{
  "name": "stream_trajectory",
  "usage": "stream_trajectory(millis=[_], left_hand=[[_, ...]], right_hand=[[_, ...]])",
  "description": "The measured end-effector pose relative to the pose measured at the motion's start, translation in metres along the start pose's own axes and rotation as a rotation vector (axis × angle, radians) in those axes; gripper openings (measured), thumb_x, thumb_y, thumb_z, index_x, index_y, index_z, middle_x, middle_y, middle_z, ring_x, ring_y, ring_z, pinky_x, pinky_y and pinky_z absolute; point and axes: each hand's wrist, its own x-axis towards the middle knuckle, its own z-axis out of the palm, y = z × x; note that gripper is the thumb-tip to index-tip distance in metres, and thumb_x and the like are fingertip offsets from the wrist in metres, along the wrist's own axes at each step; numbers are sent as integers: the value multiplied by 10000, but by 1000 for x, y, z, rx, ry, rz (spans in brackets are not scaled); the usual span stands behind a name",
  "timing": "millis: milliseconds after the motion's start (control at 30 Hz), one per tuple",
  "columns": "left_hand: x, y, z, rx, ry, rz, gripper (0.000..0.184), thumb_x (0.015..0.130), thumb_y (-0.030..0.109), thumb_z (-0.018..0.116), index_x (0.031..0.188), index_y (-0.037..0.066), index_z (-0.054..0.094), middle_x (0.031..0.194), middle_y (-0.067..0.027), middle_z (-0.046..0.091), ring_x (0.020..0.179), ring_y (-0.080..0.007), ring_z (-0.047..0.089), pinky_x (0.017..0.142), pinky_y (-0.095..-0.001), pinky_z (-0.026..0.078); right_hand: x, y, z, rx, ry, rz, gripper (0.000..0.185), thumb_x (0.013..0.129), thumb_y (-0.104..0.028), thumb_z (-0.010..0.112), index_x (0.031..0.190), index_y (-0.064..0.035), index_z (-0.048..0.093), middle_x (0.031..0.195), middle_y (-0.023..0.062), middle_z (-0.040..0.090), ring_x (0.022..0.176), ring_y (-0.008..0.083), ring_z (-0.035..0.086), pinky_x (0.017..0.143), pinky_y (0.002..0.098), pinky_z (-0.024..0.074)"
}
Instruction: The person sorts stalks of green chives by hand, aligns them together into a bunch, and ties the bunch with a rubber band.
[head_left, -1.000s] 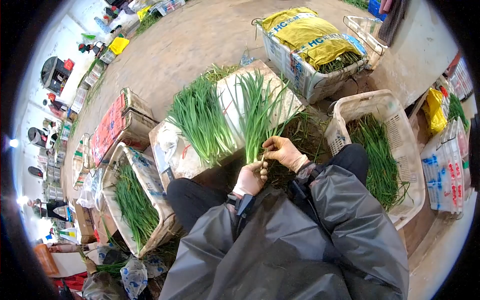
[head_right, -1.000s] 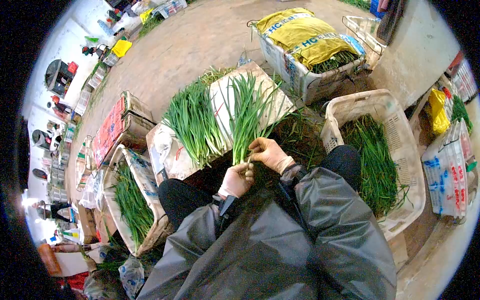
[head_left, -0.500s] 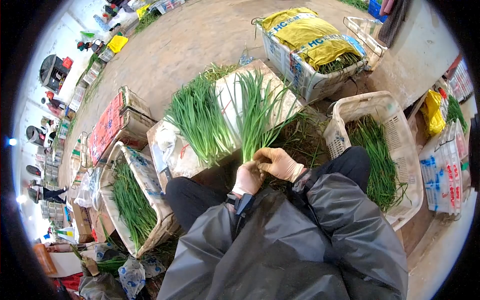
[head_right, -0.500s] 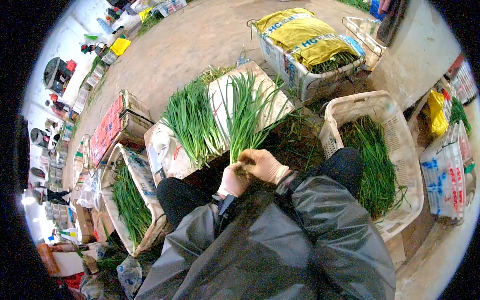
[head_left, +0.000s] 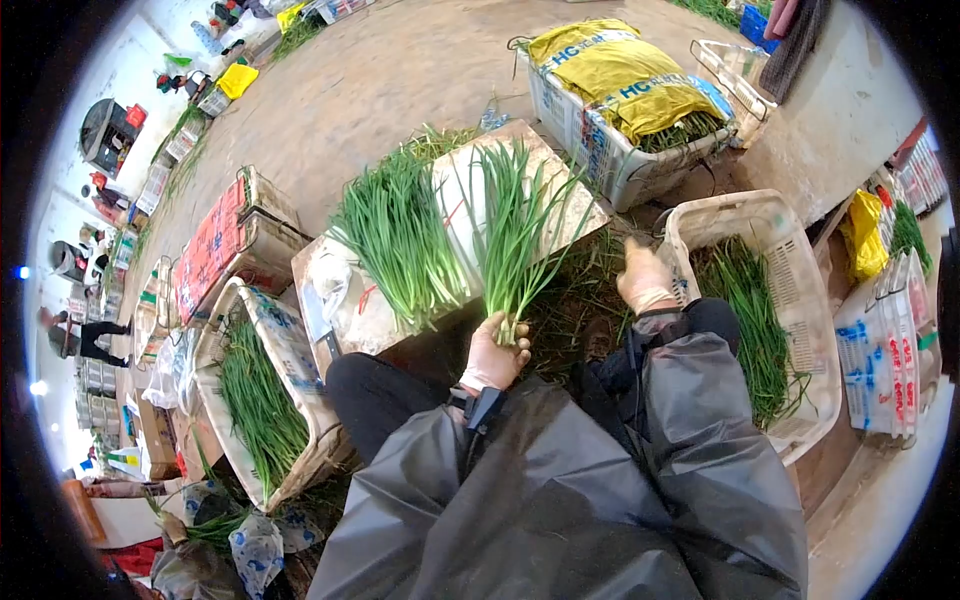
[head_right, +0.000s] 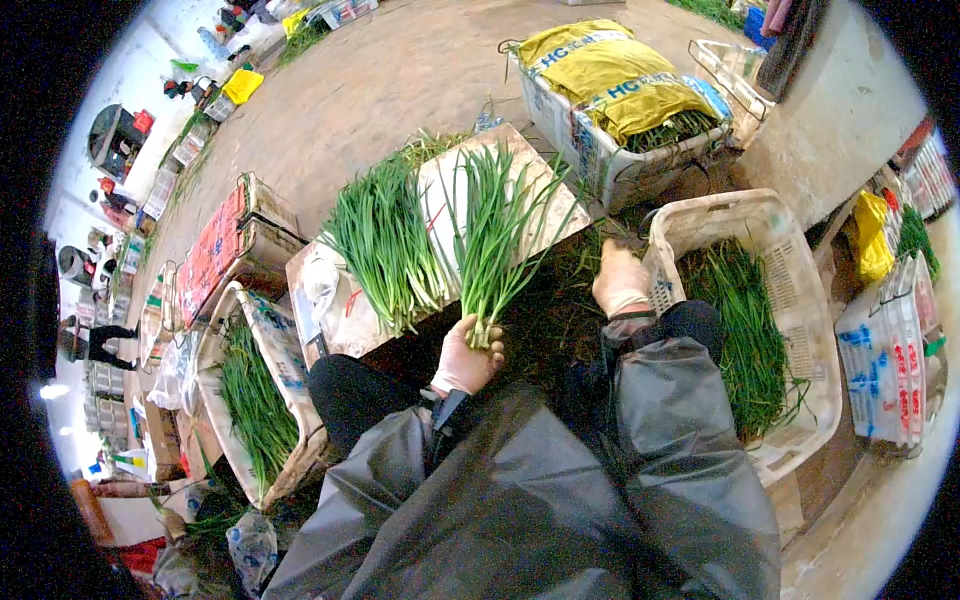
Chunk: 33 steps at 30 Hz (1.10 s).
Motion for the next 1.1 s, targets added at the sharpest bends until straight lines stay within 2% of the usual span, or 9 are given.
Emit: stream_trajectory(millis=[167,233,400,500,633,667,833,900,1100], left_hand=[[4,-2,-1,41,8,-7,361,995,503,564,1037,150,632,848,-56,681,687,-210,599,597,-336,482],[2,-1,0,71,-4,17,427,1004,531,529,1022,127,667,844,-54,701,686,-216,612,597,-343,482],[-1,-3,7,212,40,30,507,995,662,473,1011,191,659,791,9,653,657,-190,571,579,-335,444],[1,-6,5,241,77,23,500,1004,666,447,1027,213,657,800,14,653,656,-180,554,572,-330,426],[6,-8,1,167,-44,24,525,1017,670,406,1078,212,656,810,9,654,652,-174,541,575,-327,422],[7,-8,0,167,-69,20,529,1018,668,403,1079,207,656,814,5,657,655,-174,545,574,-326,423],[-3,-4,13,159,-77,19,543,1029,650,399,1092,178,659,835,-12,673,672,-180,569,594,-316,455],[-1,-5,14,149,-49,14,503,1029,617,446,1096,168,661,841,-19,679,699,-183,596,616,-314,480],[9,-5,-2,135,43,28,369,953,493,679,1092,154,628,884,-43,679,746,-191,643,626,-314,539]], right_hand=[[-18,-40,51,596,-348,-465,596,875,-479,728,1236,-9,667,1159,228,713,1067,371,693,933,424,545],[-34,-67,45,738,-535,-428,630,866,-520,724,1234,-11,683,1137,219,724,1052,369,696,930,411,539],[-49,-89,60,552,-306,-567,367,866,-441,700,986,-96,736,922,168,733,901,393,698,806,468,557],[-49,-89,60,513,-361,-594,364,863,-433,698,986,-92,737,933,176,731,910,394,696,805,464,557],[-40,-84,55,871,-584,-603,300,903,-321,684,982,-34,721,888,152,747,843,294,727,772,394,550],[-36,-81,52,882,-628,-608,257,938,-257,673,980,-6,711,856,82,751,803,216,704,767,359,542],[-36,-75,39,1224,-857,-509,192,969,-204,687,992,-15,705,831,-12,692,719,85,590,667,266,482],[-40,-78,39,1148,-760,-591,194,965,-219,700,973,-25,701,830,-6,689,702,68,575,640,246,458],[-33,-67,17,1435,-881,-513,195,986,-220,696,972,-25,683,838,-8,667,667,85,586,607,247,470]])
